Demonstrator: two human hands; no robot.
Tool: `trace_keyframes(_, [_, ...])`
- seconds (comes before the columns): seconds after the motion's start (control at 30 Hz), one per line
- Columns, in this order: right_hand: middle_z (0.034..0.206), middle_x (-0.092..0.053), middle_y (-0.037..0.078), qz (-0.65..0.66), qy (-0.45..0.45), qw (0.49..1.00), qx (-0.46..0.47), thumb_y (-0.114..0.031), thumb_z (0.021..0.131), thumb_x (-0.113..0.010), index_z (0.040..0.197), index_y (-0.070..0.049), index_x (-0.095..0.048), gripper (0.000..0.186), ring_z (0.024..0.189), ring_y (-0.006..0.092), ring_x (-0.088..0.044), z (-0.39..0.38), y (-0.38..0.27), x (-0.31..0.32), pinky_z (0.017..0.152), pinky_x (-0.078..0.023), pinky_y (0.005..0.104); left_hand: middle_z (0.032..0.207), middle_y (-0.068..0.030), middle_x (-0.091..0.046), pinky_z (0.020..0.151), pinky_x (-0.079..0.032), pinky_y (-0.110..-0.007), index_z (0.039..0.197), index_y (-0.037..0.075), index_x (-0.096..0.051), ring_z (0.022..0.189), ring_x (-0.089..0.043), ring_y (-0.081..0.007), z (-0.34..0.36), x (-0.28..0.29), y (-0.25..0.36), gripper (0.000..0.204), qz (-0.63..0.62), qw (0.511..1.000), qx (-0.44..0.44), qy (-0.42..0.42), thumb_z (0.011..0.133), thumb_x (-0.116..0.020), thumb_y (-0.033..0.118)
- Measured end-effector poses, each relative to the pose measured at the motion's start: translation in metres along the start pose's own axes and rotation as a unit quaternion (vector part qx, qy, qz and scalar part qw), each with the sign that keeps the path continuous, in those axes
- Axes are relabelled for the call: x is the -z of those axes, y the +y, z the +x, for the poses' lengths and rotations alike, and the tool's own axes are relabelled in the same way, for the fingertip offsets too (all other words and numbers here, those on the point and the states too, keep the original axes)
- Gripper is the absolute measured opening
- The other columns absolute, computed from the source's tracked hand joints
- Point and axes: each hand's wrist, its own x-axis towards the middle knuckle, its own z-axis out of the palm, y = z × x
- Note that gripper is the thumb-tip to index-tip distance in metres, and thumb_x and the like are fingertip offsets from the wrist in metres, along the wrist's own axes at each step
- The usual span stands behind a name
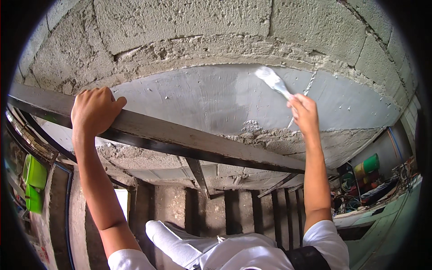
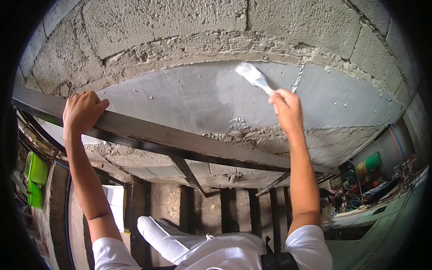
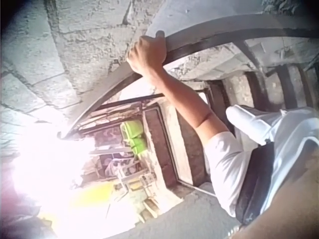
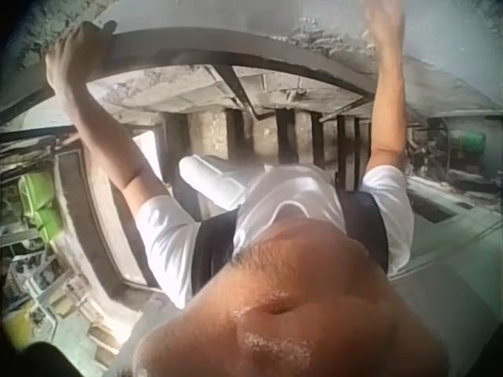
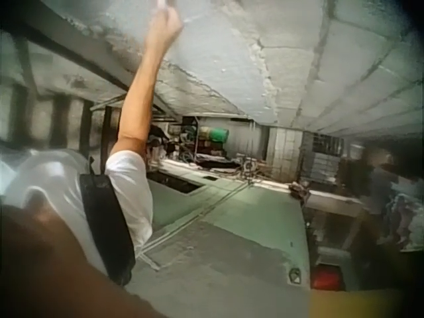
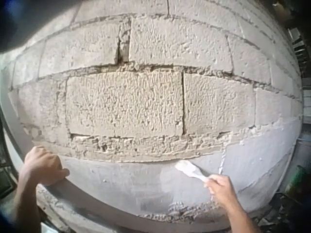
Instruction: Apply white paint to the underside of a concrete ceiling using a paintbrush while standing on a staircase.
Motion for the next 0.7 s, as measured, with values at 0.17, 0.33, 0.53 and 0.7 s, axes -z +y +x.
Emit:
trace_keyframes(0.17, [0.055,-0.04,-0.007,0.062,-0.02,0.998,-0.014,-0.018,0.096,-0.052,0.075,-0.005,-0.057,0.025,0.048,0.0025,-0.034,-0.032,-0.008,-0.021,0.044,-0.023,0.0223,0.074,-0.0201,-0.066,0.082,-0.048,-0.041,0.069,0.001,-0.069,0.074,-0.066,-0.0339,0.001,-0.002,0.002,0.04,0.009,1.0,0.016,-0.015,0.077,-0.056,0.038])
trace_keyframes(0.33, [0.057,-0.04,-0.007,0.082,-0.118,0.988,0.052,-0.016,0.097,-0.05,0.079,-0.005,-0.057,0.022,0.047,0.0022,-0.033,-0.023,-0.023,-0.094,0.042,-0.024,0.0212,0.074,-0.0189,-0.067,0.082,-0.048,-0.04,0.069,0.001,-0.068,0.075,-0.065,-0.0338,-0.001,0.002,0.001,0.04,-0.009,1.0,0.013,0.004,0.078,-0.056,0.039])
trace_keyframes(0.53, [0.057,-0.045,0.005,0.012,-0.112,0.988,0.107,-0.017,0.094,-0.055,0.079,-0.001,-0.055,0.022,0.054,0.0106,-0.042,-0.015,-0.025,-0.141,0.049,-0.034,0.031,0.082,-0.012,-0.065,0.083,-0.044,-0.039,0.073,0.006,-0.063,0.084,-0.061,-0.0308,0.001,0.0,0.002,0.032,0.006,0.999,0.031,-0.041,0.081,-0.06,0.036])
trace_keyframes(0.7, [0.056,-0.04,-0.006,0.209,-0.072,0.974,-0.046,-0.019,0.099,-0.049,0.077,-0.004,-0.054,0.026,0.047,0.0024,-0.033,-0.029,0.0,-0.122,0.042,-0.024,0.0222,0.082,-0.0117,-0.065,0.083,-0.043,-0.039,0.073,0.005,-0.062,0.083,-0.06,-0.0306,0.002,0.003,0.005,0.032,0.005,0.998,0.035,-0.049,0.081,-0.06,0.036])
